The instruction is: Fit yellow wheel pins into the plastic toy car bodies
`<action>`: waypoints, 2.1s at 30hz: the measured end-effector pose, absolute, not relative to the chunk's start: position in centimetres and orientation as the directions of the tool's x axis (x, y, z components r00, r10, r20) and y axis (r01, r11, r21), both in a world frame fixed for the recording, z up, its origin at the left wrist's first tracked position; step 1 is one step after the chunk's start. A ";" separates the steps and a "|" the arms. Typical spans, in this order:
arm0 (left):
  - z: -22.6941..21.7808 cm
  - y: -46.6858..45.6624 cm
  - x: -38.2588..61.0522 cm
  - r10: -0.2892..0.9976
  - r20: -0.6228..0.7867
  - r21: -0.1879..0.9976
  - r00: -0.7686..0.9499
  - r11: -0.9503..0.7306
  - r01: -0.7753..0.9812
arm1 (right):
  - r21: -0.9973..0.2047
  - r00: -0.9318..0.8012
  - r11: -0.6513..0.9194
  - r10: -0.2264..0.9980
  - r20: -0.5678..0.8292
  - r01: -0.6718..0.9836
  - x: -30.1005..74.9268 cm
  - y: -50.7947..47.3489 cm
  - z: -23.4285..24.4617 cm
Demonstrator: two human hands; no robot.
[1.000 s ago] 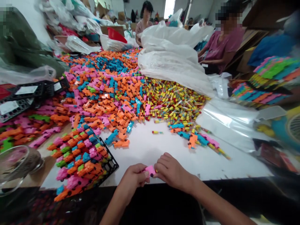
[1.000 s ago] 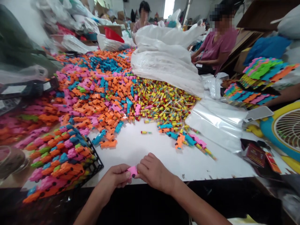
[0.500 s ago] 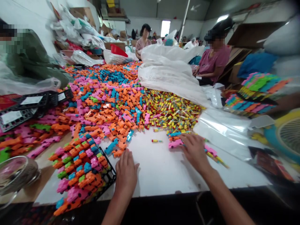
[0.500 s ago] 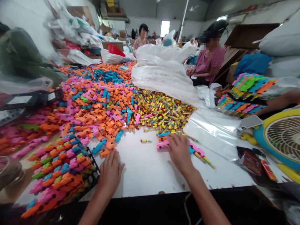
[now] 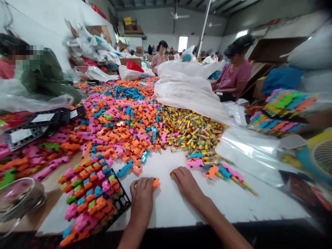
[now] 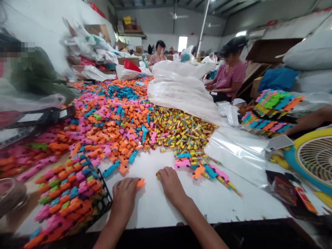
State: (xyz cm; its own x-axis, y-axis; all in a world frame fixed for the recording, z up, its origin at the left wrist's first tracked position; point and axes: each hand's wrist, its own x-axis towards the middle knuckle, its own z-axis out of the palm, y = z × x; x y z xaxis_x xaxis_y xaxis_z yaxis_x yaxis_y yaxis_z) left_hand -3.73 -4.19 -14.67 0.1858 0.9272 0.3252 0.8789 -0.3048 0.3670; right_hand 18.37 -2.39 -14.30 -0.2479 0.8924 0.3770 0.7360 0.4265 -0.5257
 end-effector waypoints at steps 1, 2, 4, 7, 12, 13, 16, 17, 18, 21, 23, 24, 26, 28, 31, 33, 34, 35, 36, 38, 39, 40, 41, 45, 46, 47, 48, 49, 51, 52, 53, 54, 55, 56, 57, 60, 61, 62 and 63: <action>-14.3 -4.6 -3.2 0.939 0.292 0.432 0.180 -0.298 0.851 | -0.632 -0.217 0.387 0.918 0.331 0.671 18.4 -3.3 -13.9; -14.0 -5.1 -2.7 0.949 0.263 0.504 0.176 -0.291 0.813 | -0.735 -0.187 0.333 0.942 0.277 0.591 18.1 -4.3 -13.4; -13.4 -6.2 -1.6 0.961 0.204 0.651 0.189 -0.277 0.707 | -0.882 -0.163 0.226 0.971 0.172 0.413 17.2 -6.1 -12.7; -13.0 -7.5 -0.5 0.967 0.154 0.785 0.201 -0.244 0.570 | -0.953 -0.165 0.155 0.980 0.114 0.261 15.4 -8.0 -12.4; -12.4 -8.6 -0.3 0.981 0.071 0.824 0.180 -0.159 0.544 | -0.974 -0.242 0.138 0.966 0.091 0.182 14.8 -8.7 -12.5; -12.2 -8.6 -0.4 0.982 0.054 0.830 0.179 -0.144 0.539 | -0.974 -0.263 0.138 0.961 0.087 0.178 15.2 -8.6 -12.4; -11.6 -8.9 -0.8 0.985 0.020 0.850 0.173 -0.108 0.516 | -0.957 -0.270 0.163 0.958 0.096 0.238 16.3 -8.1 -11.8; -11.4 -9.0 -0.8 0.985 0.006 0.857 0.174 -0.095 0.506 | -0.946 -0.267 0.182 0.958 0.109 0.267 16.6 -8.0 -11.6; -11.2 -9.2 -0.8 0.984 -0.008 0.866 0.179 -0.083 0.493 | -0.934 -0.265 0.207 0.955 0.129 0.292 16.9 -7.9 -11.4; -10.7 -9.6 -0.7 0.985 -0.008 0.891 0.172 -0.071 0.448 | -0.894 -0.290 0.298 0.935 0.203 0.335 17.2 -7.8 -11.2; -10.3 -9.8 -0.6 0.984 0.010 0.885 0.180 -0.093 0.456 | -0.875 -0.306 0.343 0.921 0.241 0.343 17.2 -7.8 -11.2; -10.2 -9.8 -0.6 0.981 0.018 0.873 0.193 -0.110 0.475 | -0.867 -0.315 0.358 0.915 0.253 0.346 17.3 -7.8 -11.2; -9.9 -9.8 -0.6 0.976 0.033 0.842 0.214 -0.143 0.520 | -0.852 -0.341 0.386 0.901 0.267 0.354 17.4 -7.7 -11.2; -9.9 -9.6 -0.8 0.975 0.048 0.813 0.216 -0.164 0.559 | -0.829 -0.372 0.419 0.885 0.281 0.371 17.5 -7.5 -11.0; -10.1 -9.4 -1.1 0.972 0.066 0.781 0.226 -0.192 0.595 | -0.790 -0.405 0.458 0.866 0.294 0.406 17.7 -7.3 -10.4; -10.3 -9.2 -1.3 0.968 0.079 0.770 0.240 -0.212 0.602 | -0.778 -0.425 0.473 0.856 0.295 0.414 17.7 -7.3 -10.2; -10.4 -9.2 -1.4 0.966 0.085 0.766 0.246 -0.221 0.603 | -0.776 -0.436 0.477 0.852 0.292 0.413 17.7 -7.3 -10.1; -10.5 -9.2 -1.5 0.964 0.089 0.761 0.251 -0.228 0.607 | -0.775 -0.448 0.481 0.846 0.288 0.410 17.7 -7.3 -10.2; -10.6 -9.1 -1.6 0.962 0.093 0.754 0.258 -0.237 0.612 | -0.773 -0.462 0.485 0.841 0.282 0.409 17.7 -7.3 -10.2; -10.5 -9.2 -1.8 0.953 0.099 0.736 0.285 -0.263 0.624 | -0.766 -0.496 0.493 0.827 0.266 0.413 17.8 -7.2 -10.4; -10.5 -9.2 -1.8 0.948 0.098 0.725 0.304 -0.277 0.631 | -0.763 -0.512 0.496 0.820 0.255 0.414 17.9 -7.2 -10.5; -10.4 -9.2 -1.9 0.941 0.097 0.713 0.323 -0.292 0.637 | -0.765 -0.525 0.494 0.816 0.244 0.413 18.0 -7.2 -10.5; -10.2 -9.2 -2.0 0.935 0.096 0.702 0.340 -0.306 0.643 | -0.771 -0.531 0.487 0.815 0.233 0.410 18.1 -7.2 -10.5; -9.7 -9.1 -2.0 0.919 0.100 0.666 0.381 -0.347 0.661 | -0.797 -0.517 0.451 0.830 0.209 0.402 18.3 -7.3 -10.3; -9.6 -9.1 -1.9 0.917 0.104 0.657 0.386 -0.355 0.665 | -0.800 -0.508 0.444 0.836 0.207 0.403 18.3 -7.4 -10.2; -9.6 -9.0 -1.9 0.916 0.106 0.650 0.387 -0.358 0.670 | -0.803 -0.501 0.439 0.840 0.207 0.404 18.3 -7.5 -10.2; -9.6 -9.0 -1.9 0.916 0.108 0.645 0.386 -0.360 0.674 | -0.801 -0.499 0.441 0.841 0.211 0.404 18.3 -7.6 -10.2; -9.6 -9.1 -1.8 0.917 0.110 0.644 0.384 -0.360 0.675 | -0.794 -0.502 0.450 0.837 0.216 0.409 18.3 -7.6 -10.2; -9.8 -9.1 -1.8 0.920 0.109 0.654 0.377 -0.352 0.670 | -0.765 -0.522 0.487 0.820 0.235 0.421 18.2 -7.7 -10.3; -9.8 -9.1 -1.8 0.921 0.108 0.662 0.374 -0.347 0.664 | -0.751 -0.530 0.504 0.812 0.244 0.426 18.3 -7.7 -10.4; -9.9 -9.2 -1.8 0.922 0.107 0.669 0.372 -0.343 0.659 | -0.742 -0.533 0.514 0.808 0.251 0.430 18.3 -7.7 -10.4; -9.9 -9.1 -1.8 0.924 0.106 0.672 0.368 -0.340 0.658 | -0.736 -0.535 0.521 0.805 0.257 0.431 18.3 -7.6 -10.3; -9.9 -9.1 -1.8 0.924 0.106 0.672 0.366 -0.338 0.659 | -0.732 -0.537 0.527 0.803 0.260 0.432 18.3 -7.5 -10.2; -9.9 -9.1 -1.8 0.925 0.108 0.671 0.365 -0.339 0.660 | -0.724 -0.546 0.536 0.796 0.261 0.434 18.4 -7.4 -10.0; -9.8 -9.1 -1.8 0.926 0.106 0.668 0.363 -0.337 0.664 | -0.711 -0.564 0.550 0.784 0.258 0.439 18.4 -7.4 -9.7; -9.9 -9.3 -1.9 0.934 0.074 0.668 0.348 -0.306 0.678 | -0.646 -0.640 0.601 0.736 0.219 0.470 18.1 -7.7 -8.9; -9.9 -9.5 -1.9 0.939 0.055 0.674 0.340 -0.286 0.681 | -0.620 -0.660 0.616 0.724 0.201 0.486 18.0 -8.0 -8.7; -10.0 -9.6 -1.9 0.944 0.032 0.680 0.329 -0.262 0.685 | -0.583 -0.675 0.635 0.713 0.191 0.506 17.8 -8.3 -8.8; -10.1 -9.9 -1.9 0.949 0.008 0.686 0.316 -0.236 0.689 | -0.532 -0.680 0.657 0.708 0.192 0.535 17.6 -8.6 -9.0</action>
State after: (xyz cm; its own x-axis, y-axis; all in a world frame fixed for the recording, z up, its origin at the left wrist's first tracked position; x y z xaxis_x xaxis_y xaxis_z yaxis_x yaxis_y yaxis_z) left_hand -1.85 -9.87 -10.14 0.3164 0.9486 0.0084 0.6885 -0.2358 0.6858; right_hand 17.59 -8.62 -8.99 -0.6796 0.7081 0.1916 0.5346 0.6569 -0.5316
